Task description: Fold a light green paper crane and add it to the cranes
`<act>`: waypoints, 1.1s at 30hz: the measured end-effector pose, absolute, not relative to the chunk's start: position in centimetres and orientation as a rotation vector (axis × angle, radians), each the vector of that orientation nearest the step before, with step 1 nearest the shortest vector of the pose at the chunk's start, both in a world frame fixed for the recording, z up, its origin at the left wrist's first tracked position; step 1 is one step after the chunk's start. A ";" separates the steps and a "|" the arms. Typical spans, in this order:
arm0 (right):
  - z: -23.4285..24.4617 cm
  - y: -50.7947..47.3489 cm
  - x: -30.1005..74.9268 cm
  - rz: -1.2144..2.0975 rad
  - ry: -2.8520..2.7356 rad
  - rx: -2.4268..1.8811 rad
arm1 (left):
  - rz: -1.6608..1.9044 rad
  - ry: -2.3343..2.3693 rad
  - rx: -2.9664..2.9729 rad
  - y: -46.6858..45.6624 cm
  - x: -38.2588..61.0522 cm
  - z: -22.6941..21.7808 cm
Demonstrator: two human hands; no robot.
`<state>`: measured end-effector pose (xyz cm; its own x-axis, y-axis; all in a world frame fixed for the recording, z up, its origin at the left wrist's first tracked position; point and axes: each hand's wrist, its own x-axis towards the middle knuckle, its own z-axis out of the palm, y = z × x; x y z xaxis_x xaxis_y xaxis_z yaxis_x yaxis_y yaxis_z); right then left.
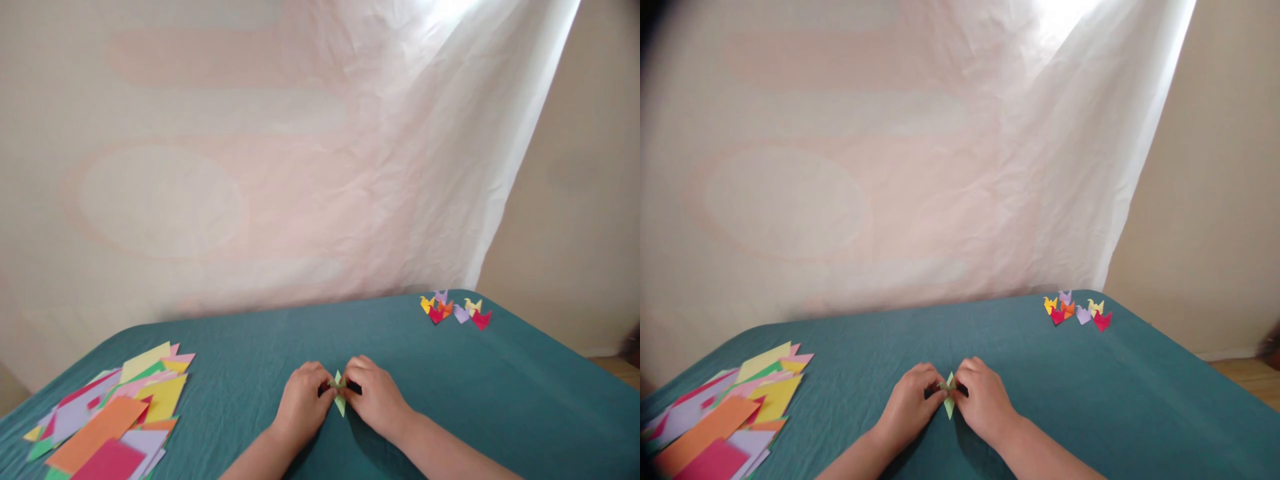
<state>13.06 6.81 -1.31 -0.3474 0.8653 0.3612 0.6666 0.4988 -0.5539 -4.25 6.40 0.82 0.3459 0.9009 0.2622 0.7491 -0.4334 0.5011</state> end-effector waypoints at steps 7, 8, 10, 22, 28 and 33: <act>-1.3 6.8 13.3 0.468 -2.121 -1.295 | 0.677 1.471 2.315 6.9 -4.5 0.8; -1.2 6.8 13.3 0.479 -2.133 -1.300 | 0.673 1.470 2.315 6.9 -4.5 0.8; -1.1 6.7 13.4 0.497 -2.163 -1.307 | 0.668 1.470 2.313 6.8 -4.4 0.8; -1.5 7.1 13.9 0.520 -2.161 -1.281 | 0.620 1.559 2.242 7.9 -3.9 -0.3; -2.3 7.2 13.5 0.438 -1.948 -1.348 | 0.606 1.540 2.217 8.3 -4.0 -0.6; -2.4 6.8 13.4 0.381 -1.959 -1.351 | 0.598 1.550 2.201 8.2 -4.1 -0.5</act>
